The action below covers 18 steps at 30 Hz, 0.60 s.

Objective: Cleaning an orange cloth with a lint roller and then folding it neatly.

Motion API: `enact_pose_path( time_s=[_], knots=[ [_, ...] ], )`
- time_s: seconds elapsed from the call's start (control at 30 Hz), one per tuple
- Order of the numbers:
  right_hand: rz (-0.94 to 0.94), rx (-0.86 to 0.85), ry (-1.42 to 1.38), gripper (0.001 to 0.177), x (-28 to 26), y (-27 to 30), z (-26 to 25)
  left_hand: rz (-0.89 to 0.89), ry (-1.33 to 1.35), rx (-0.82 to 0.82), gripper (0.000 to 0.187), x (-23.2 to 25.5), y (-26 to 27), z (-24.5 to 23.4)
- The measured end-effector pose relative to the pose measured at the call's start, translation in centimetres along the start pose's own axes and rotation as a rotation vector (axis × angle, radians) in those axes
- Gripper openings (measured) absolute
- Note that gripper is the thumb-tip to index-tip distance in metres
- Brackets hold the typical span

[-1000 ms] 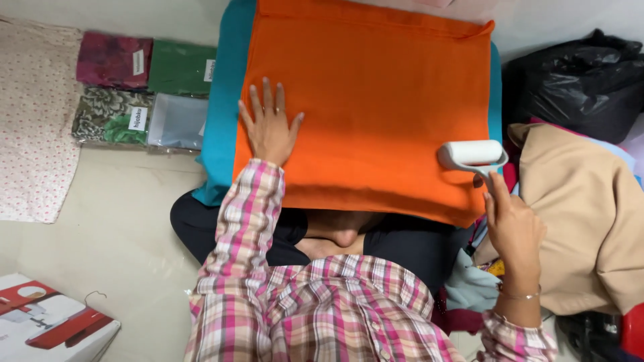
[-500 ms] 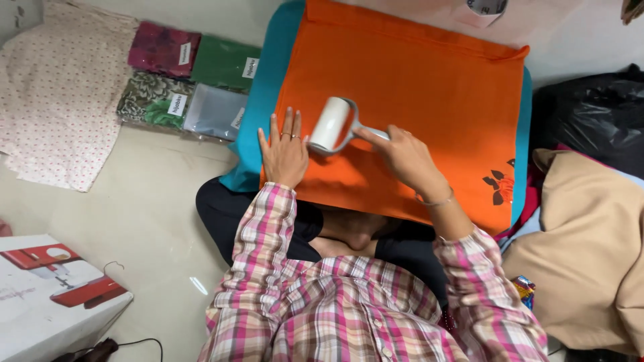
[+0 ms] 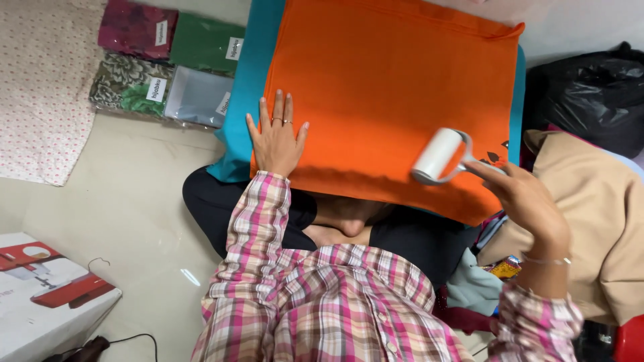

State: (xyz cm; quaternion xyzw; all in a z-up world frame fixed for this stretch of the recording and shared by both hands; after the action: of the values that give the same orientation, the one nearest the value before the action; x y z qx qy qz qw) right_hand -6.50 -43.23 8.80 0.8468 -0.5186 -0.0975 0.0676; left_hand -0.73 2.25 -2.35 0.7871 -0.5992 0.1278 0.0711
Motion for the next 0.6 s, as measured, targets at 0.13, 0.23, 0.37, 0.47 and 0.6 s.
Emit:
enact_pose_path(
  time_s=[0.13, 0.23, 0.37, 0.47, 0.6],
  knots=[
    [-0.121, 0.074, 0.032, 0.049, -7.5, -8.5, -0.8, -0.002, -0.023, 0.017, 0.069, -0.1, 0.1, 0.0],
    [-0.217, 0.178, 0.035, 0.052, -13.9, -13.6, -1.1, 0.005, -0.037, 0.016, 0.065, -0.1, 0.0, 0.1],
    [-0.153, 0.196, 0.092, 0.05, -18.2, -15.4, 0.5, 0.006, -0.012, 0.025, 0.058, -0.3, 0.0, 0.5],
    [-0.101, 0.225, 0.156, 0.052, -19.0, -17.3, 2.2, -0.002, -0.015, 0.015, 0.059, -0.3, -0.1, 0.4],
    [-0.102, 0.291, 0.163, 0.062, -18.1, -24.8, 3.9, 0.007, -0.036, 0.023, 0.065, -0.1, 0.1, 0.0]
  ],
)
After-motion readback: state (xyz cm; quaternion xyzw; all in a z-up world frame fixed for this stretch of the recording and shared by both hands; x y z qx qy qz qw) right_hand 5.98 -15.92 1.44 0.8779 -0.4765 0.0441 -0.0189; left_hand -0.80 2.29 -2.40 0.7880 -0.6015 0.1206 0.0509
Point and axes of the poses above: each hand's wrist, its own y-axis away from the middle knuckle, its own z-axis out of the palm, x = y × z, the point moved 7 cm from there along -y, towards the middle knuckle, and after that the axes turned 11 degrees about -z, right-handed, at the moved point
